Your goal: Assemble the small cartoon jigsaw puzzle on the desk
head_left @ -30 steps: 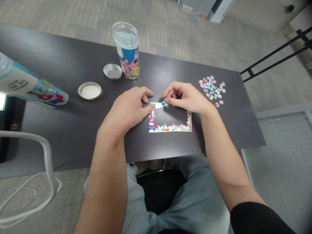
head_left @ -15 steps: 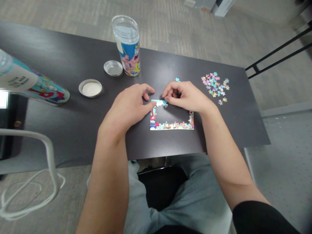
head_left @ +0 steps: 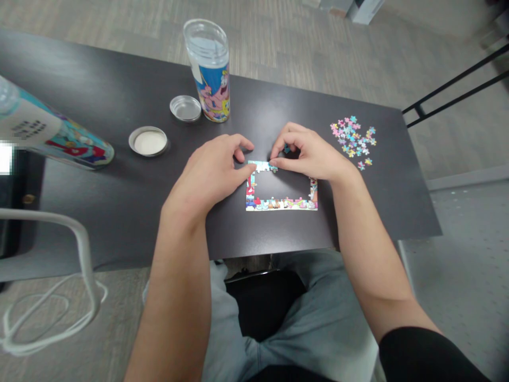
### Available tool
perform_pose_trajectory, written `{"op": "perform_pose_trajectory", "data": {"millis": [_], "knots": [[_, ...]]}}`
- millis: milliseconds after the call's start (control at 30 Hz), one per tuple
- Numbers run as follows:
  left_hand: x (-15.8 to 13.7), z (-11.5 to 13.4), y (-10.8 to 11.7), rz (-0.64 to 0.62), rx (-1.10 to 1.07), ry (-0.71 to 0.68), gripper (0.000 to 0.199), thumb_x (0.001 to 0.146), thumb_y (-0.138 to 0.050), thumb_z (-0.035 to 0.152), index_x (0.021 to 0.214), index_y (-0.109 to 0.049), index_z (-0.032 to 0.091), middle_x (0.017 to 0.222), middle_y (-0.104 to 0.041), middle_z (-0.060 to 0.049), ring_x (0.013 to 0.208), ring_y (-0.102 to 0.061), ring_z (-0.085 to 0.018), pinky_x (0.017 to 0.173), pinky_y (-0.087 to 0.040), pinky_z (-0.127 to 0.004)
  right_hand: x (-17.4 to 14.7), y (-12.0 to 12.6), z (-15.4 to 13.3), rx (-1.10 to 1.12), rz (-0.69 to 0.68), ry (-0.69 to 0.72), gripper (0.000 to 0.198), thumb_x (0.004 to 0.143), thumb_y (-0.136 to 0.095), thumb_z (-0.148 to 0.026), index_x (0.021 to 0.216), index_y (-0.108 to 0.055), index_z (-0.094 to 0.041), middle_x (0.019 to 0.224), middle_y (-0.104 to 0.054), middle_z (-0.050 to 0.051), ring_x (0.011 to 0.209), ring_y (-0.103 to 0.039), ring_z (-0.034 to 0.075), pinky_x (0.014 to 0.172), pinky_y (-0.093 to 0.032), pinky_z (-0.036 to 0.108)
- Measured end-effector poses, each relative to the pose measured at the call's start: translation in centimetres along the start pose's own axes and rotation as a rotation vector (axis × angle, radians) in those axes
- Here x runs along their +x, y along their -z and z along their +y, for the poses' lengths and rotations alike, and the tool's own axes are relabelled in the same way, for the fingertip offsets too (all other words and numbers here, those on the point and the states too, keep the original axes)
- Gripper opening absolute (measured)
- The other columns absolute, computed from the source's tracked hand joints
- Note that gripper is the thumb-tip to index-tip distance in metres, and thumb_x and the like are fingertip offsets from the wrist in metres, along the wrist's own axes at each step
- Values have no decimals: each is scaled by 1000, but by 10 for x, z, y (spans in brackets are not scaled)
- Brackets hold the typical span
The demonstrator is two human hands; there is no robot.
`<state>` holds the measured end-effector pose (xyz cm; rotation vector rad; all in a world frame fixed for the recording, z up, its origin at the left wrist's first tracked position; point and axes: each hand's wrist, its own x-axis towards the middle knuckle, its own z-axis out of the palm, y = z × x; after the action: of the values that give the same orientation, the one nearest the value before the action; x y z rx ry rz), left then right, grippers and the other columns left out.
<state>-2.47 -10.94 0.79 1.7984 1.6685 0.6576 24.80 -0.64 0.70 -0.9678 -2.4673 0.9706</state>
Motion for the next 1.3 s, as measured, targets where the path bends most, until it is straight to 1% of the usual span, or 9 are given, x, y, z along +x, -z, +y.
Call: {"op": "perform_pose_trajectory", "data": {"millis": [233, 400, 467, 567, 667, 767, 900, 1133, 1300], "knots": [[-1, 1, 1, -10, 2, 2, 32, 102, -89, 42, 133, -90, 33, 118, -87, -3, 104, -76, -30, 96, -60, -46, 1, -2, 4, 11, -23, 25, 26, 101, -104, -51, 96, -85, -34, 115, -78, 8, 115, -75, 39, 120, -64, 64], [-1, 1, 1, -5, -10, 0, 32, 101, -90, 42, 132, -90, 32, 116, -86, -4, 103, -76, -30, 95, -60, -46, -1, -1, 8, -13, 11, 66, 25, 109, -98, -52, 101, -86, -32, 115, -79, 8, 109, -73, 34, 114, -64, 58], [0, 0, 0, -4, -8, -6, 34, 101, -90, 41, 133, -90, 32, 116, -86, -3, 104, -76, -30, 95, -60, -45, -1, 1, 16, -36, 128, 75, 28, 114, -93, -57, 107, -86, -31, 115, -79, 9, 105, -69, 32, 108, -64, 56], [0, -3, -1, -5, 5, -17, 36, 101, -88, 36, 137, -90, 30, 120, -87, -3, 103, -75, -29, 96, -59, -44, 0, 6, 42, -60, 426, 63, 39, 117, -85, -68, 113, -85, -30, 112, -78, 10, 96, -63, 32, 101, -63, 56], [1, -4, -2, -4, 16, -22, 38, 103, -87, 34, 141, -89, 29, 124, -87, -4, 103, -75, -28, 95, -57, -44, 0, 10, 70, -78, 556, -9, 36, 120, -85, -67, 113, -85, -32, 108, -76, 8, 90, -61, 31, 101, -64, 59], [1, -4, -2, -19, 35, -9, 40, 105, -86, 34, 144, -89, 27, 124, -87, -5, 102, -75, -28, 94, -57, -44, -2, 11, 85, -120, 492, -42, 30, 120, -89, -60, 119, -87, -31, 111, -76, 7, 88, -57, 27, 99, -63, 56], [1, -2, 0, -24, 45, 6, 43, 106, -85, 34, 147, -89, 25, 124, -87, -7, 101, -76, -28, 96, -59, -46, -5, 9, 85, -136, 385, -44, 30, 114, -93, -56, 129, -89, -30, 114, -74, 6, 87, -54, 25, 97, -63, 51], [1, -2, -1, -27, 32, 20, 39, 108, -81, 42, 144, -89, 28, 127, -87, -11, 99, -78, -34, 91, -58, -53, -4, 6, 85, -121, 385, -29, 35, 107, -93, -48, 138, -94, -32, 122, -77, 9, 82, -58, 27, 92, -66, 54], [1, -3, -1, -20, 27, 13, 37, 107, -80, 44, 141, -89, 31, 128, -88, -10, 100, -78, -35, 90, -58, -53, -3, 10, 91, -122, 349, -45, 27, 114, -89, -56, 125, -95, -32, 118, -72, 10, 89, -63, 30, 104, -69, 59]]}}
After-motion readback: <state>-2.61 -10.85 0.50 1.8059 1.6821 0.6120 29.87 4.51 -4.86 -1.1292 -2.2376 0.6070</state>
